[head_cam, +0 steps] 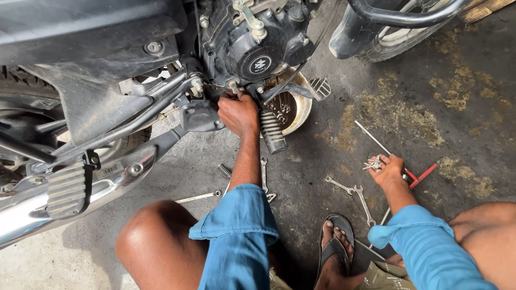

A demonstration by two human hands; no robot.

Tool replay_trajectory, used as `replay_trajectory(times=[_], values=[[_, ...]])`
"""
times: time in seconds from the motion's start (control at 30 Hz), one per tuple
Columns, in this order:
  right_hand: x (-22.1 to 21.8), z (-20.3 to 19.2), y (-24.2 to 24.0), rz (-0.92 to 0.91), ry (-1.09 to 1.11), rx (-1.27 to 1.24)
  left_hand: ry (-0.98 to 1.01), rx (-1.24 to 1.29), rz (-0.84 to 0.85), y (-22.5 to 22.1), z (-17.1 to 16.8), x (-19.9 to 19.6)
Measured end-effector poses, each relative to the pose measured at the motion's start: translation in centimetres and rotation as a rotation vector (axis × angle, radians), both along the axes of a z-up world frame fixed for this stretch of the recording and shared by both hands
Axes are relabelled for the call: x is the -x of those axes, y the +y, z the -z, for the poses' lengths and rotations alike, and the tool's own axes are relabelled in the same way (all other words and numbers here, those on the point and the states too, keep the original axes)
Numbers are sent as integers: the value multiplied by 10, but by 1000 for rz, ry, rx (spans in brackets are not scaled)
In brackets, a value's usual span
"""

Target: Repairing and maintenance of a motorcycle engine and components.

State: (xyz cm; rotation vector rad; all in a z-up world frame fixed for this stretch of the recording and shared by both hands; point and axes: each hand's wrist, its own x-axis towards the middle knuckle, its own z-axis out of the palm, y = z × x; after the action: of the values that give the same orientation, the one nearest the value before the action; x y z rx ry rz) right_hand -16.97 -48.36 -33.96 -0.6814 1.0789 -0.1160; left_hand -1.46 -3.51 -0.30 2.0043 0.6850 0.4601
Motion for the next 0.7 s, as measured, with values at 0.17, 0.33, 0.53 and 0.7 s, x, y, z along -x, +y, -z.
replay_trajectory(times=[0.17, 0.33, 0.53, 0.7], values=[[7, -49, 30, 45, 173, 129, -78, -91, -42, 2, 10, -10], [9, -73, 37, 83, 175, 161, -61, 21, -2, 4, 31, -22], [-8, -134, 73, 0, 27, 148, -48, -57, 1, 2, 0, 0], [-28, -214, 110, -132, -141, 168, -96, -28, 12, 4, 0, -4]])
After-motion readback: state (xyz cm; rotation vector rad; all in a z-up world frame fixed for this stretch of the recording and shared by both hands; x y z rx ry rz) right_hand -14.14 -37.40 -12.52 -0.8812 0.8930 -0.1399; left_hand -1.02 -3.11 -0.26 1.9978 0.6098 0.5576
